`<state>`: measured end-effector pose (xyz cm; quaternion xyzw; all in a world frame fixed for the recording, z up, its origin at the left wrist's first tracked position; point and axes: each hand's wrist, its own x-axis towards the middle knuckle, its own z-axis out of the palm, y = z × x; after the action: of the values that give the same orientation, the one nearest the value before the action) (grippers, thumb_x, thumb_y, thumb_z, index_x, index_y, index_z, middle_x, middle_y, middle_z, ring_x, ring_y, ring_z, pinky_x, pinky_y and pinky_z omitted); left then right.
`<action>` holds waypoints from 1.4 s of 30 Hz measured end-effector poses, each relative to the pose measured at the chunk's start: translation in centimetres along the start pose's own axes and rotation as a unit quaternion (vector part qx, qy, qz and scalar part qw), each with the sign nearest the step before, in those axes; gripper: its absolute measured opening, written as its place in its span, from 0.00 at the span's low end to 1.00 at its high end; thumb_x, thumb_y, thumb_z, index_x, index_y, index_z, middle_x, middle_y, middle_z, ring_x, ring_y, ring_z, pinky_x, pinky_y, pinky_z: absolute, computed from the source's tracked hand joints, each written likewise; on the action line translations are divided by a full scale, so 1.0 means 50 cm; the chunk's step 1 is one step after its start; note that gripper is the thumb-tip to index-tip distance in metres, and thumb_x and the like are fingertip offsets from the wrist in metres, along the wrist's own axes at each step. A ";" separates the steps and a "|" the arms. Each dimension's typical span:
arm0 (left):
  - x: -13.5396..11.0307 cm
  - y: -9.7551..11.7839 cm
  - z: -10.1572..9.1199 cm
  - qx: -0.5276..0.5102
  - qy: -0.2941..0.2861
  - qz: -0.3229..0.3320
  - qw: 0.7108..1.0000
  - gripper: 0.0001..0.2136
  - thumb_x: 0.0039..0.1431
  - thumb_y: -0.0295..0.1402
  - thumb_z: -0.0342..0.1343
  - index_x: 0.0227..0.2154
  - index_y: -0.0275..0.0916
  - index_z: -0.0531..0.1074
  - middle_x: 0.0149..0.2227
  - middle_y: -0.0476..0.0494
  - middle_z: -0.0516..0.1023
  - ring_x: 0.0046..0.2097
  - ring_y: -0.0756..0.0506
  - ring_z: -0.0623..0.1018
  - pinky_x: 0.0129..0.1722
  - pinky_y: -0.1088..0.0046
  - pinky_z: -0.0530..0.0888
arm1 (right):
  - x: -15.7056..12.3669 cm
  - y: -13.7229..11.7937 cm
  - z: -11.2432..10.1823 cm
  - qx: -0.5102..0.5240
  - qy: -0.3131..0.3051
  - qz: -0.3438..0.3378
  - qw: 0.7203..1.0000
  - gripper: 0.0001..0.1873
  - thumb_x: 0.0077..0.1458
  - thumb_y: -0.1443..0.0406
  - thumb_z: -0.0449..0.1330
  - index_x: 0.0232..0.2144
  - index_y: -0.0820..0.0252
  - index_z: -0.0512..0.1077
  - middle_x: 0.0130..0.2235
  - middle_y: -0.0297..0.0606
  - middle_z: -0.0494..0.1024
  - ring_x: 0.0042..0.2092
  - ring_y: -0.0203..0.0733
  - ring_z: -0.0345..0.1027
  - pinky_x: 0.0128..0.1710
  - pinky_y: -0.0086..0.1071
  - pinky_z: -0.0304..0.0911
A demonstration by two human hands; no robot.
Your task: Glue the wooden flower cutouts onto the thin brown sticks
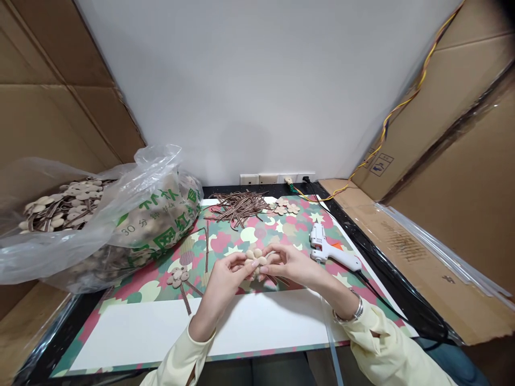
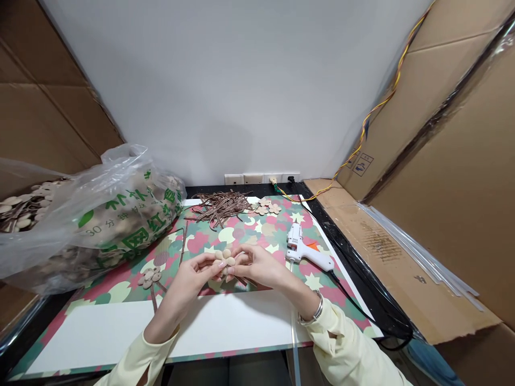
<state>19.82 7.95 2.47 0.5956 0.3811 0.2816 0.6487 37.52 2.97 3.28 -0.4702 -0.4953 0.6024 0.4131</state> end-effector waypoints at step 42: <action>-0.012 0.025 0.007 0.030 -0.067 -0.020 0.997 0.12 0.51 0.41 0.58 0.25 0.36 0.75 0.26 0.44 0.77 0.26 0.50 0.72 0.25 0.78 0.66 | -0.016 -0.016 -0.017 -0.075 0.007 -0.020 0.997 0.24 0.48 0.63 0.63 0.46 0.56 0.58 0.30 0.30 0.75 0.32 0.38 0.70 0.38 0.35 0.64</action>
<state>19.90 7.44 3.80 0.6245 0.3566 0.2169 0.6601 38.56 2.49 4.15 -0.4939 -0.5459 0.5515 0.3923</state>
